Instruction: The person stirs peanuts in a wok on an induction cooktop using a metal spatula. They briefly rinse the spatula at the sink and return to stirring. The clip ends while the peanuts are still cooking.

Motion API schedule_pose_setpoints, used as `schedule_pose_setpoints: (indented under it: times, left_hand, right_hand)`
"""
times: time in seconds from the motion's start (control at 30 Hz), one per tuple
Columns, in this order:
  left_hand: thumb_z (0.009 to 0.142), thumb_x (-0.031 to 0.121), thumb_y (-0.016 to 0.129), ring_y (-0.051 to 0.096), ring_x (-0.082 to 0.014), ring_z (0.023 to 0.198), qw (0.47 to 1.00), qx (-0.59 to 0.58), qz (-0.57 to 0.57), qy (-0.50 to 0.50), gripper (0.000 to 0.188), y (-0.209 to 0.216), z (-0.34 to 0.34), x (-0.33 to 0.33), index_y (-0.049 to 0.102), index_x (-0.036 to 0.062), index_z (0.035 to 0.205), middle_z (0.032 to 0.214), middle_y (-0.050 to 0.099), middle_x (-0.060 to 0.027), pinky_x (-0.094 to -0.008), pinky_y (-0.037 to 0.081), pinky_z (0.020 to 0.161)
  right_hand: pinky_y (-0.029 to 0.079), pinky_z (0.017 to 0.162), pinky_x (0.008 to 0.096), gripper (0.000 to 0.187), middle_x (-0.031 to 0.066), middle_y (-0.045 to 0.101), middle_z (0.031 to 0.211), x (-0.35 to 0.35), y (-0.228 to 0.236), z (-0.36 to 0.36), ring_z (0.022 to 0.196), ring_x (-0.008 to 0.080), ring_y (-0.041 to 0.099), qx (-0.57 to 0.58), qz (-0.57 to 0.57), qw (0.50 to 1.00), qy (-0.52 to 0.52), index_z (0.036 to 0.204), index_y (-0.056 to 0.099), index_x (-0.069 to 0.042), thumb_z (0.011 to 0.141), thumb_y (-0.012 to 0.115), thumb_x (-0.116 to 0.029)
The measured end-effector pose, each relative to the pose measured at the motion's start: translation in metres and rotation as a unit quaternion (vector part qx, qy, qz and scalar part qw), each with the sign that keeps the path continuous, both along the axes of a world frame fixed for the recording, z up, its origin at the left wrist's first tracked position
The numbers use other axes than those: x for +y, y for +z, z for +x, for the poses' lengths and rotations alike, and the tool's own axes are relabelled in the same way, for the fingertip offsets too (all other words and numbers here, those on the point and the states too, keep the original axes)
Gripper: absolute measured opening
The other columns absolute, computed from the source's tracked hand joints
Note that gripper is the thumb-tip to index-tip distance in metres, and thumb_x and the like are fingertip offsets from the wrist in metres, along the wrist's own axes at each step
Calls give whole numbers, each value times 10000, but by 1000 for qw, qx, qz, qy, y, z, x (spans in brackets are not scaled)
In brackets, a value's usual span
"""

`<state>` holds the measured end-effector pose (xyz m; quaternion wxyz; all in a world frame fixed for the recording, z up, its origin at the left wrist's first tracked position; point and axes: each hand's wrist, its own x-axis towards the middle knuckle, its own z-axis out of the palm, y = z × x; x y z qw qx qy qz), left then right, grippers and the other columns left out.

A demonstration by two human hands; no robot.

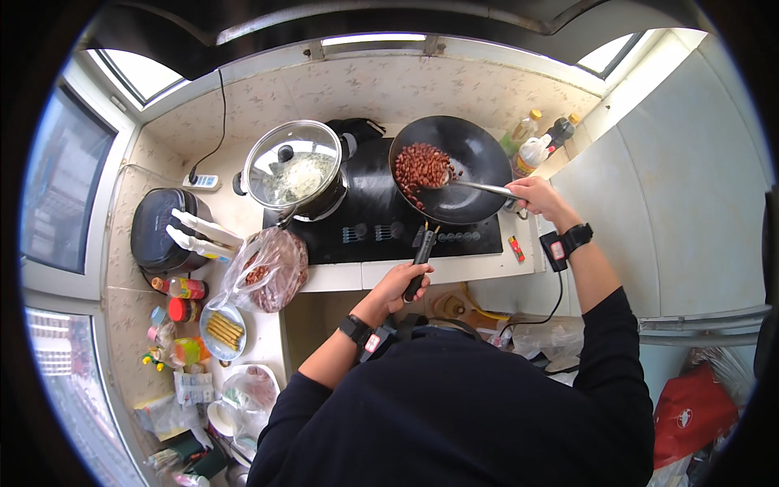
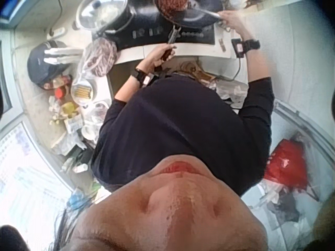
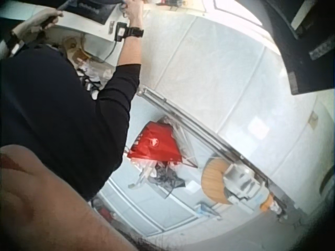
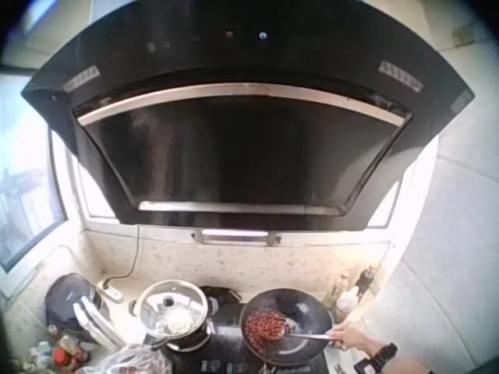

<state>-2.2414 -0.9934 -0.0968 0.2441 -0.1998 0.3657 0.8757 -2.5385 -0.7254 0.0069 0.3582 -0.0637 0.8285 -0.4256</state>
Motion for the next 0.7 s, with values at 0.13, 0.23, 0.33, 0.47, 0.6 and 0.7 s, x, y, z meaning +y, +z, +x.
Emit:
schedule_pose_setpoints:
  times: [0.13, 0.23, 0.33, 0.47, 0.6, 0.7]
  left_hand:
    - [1060, 235, 560, 588, -110, 573, 1000, -9, 0, 9, 257, 2, -1, 1, 563, 3, 1171, 767, 619, -29, -235, 470, 478]
    - [1070, 225, 543, 591, -112, 580, 1000, -7, 5, 4, 253, 2, -2, 0, 555, -2, 1179, 774, 621, -34, -232, 484, 486]
    - [1079, 217, 528, 593, -114, 587, 1000, -6, 11, 5, 250, 1, -1, 0, 548, -8, 1187, 782, 621, -38, -227, 497, 494]
    - [1078, 217, 530, 588, -115, 591, 1000, -4, 17, 6, 250, 0, -1, 0, 549, -7, 1188, 783, 617, -40, -228, 497, 498]
    - [1079, 218, 529, 589, -114, 597, 1000, -5, 11, 6, 252, 1, -1, 1, 549, -9, 1187, 787, 616, -40, -227, 497, 501]
    - [1080, 220, 529, 590, -114, 598, 1000, -3, 13, 6, 253, 3, -3, 0, 552, -10, 1183, 791, 617, -39, -228, 496, 501]
  right_hand:
    - [506, 619, 336, 268, 52, 719, 800, -16, -10, 25, 673, 186, 650, 297, 30, 954, 40, 1176, 750, -80, 958, 686, -223]
    - [546, 793, 419, 297, 98, 770, 949, -10, 24, 35, 890, 302, 713, 475, 128, 863, 113, 1189, 755, -123, 927, 705, -254]
    - [540, 834, 439, 280, 113, 763, 979, 7, 68, 30, 946, 335, 705, 465, 173, 856, 143, 1149, 767, -136, 909, 709, -268]
    - [518, 629, 368, 231, 94, 704, 762, 32, 98, -2, 659, 221, 662, 354, 226, 896, 145, 1031, 769, -75, 915, 670, -249]
    - [349, 416, 278, 245, 10, 562, 606, 40, 70, -21, 444, 76, 444, 133, 237, 962, 38, 925, 755, -61, 935, 616, -263]
    - [278, 401, 245, 237, -35, 536, 614, 20, 15, -9, 441, 50, 394, 56, 94, 994, -20, 868, 725, -67, 983, 648, -259]
